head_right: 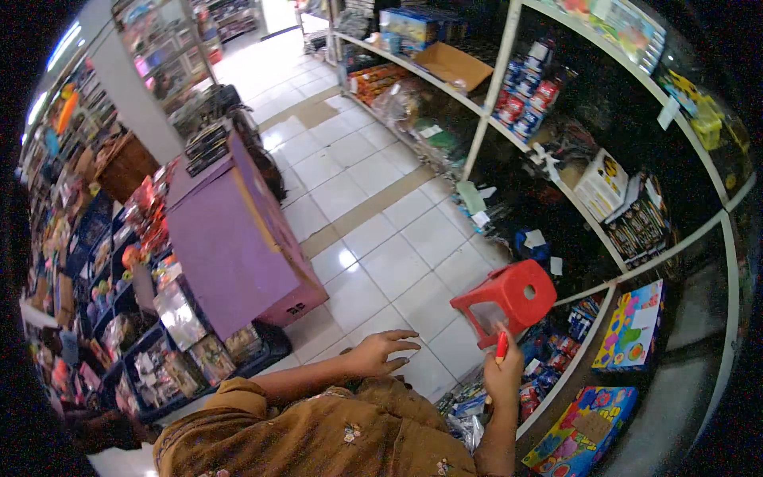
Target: Dusting and organizing toy boxes on retail shelves using a large brush.
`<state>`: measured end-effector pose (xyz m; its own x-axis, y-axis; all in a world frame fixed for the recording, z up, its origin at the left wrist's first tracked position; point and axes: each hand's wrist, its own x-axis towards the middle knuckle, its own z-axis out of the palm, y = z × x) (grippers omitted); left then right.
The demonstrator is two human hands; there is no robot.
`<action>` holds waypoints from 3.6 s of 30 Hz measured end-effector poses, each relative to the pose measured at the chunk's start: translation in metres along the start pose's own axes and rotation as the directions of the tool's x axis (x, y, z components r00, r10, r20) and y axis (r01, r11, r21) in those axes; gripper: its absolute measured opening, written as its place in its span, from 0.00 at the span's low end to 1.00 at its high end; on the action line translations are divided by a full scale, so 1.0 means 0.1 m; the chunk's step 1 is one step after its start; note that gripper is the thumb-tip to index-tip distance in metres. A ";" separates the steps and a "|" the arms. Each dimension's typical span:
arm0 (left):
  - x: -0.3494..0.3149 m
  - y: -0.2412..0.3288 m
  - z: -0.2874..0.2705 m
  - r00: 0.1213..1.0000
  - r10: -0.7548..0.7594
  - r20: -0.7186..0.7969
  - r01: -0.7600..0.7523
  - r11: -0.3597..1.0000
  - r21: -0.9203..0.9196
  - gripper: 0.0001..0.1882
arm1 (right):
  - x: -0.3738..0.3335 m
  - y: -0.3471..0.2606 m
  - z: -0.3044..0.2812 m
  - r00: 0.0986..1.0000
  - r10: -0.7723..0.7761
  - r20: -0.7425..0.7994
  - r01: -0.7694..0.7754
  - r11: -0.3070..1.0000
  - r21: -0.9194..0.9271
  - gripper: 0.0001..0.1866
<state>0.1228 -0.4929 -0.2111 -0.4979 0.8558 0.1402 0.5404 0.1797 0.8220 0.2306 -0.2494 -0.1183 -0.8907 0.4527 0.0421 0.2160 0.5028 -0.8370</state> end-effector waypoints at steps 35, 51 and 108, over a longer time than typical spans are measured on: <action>-3.89 -0.36 -0.89 0.988 -0.153 -0.007 0.153 0.981 0.119 0.19 | -2.49 -1.60 2.68 0.957 0.126 0.262 -0.148 0.987 0.066 0.20; -5.46 -0.31 -0.51 0.955 -0.294 -0.042 0.297 0.948 0.117 0.19 | -3.64 -1.12 3.45 0.727 0.373 0.576 -0.448 0.894 -0.014 0.19; -8.32 -4.66 -2.54 0.021 -0.970 -0.244 -0.323 0.224 -0.920 0.38 | -1.79 -1.46 9.94 0.340 0.154 0.928 -0.317 0.947 -0.042 0.36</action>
<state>0.1127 -1.4119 -0.5705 -0.6998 -0.2747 -0.6595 -0.3419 -0.6818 0.6468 -0.0389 -1.1362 -0.5456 -0.6403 -0.4518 -0.6212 0.5039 0.3633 -0.7836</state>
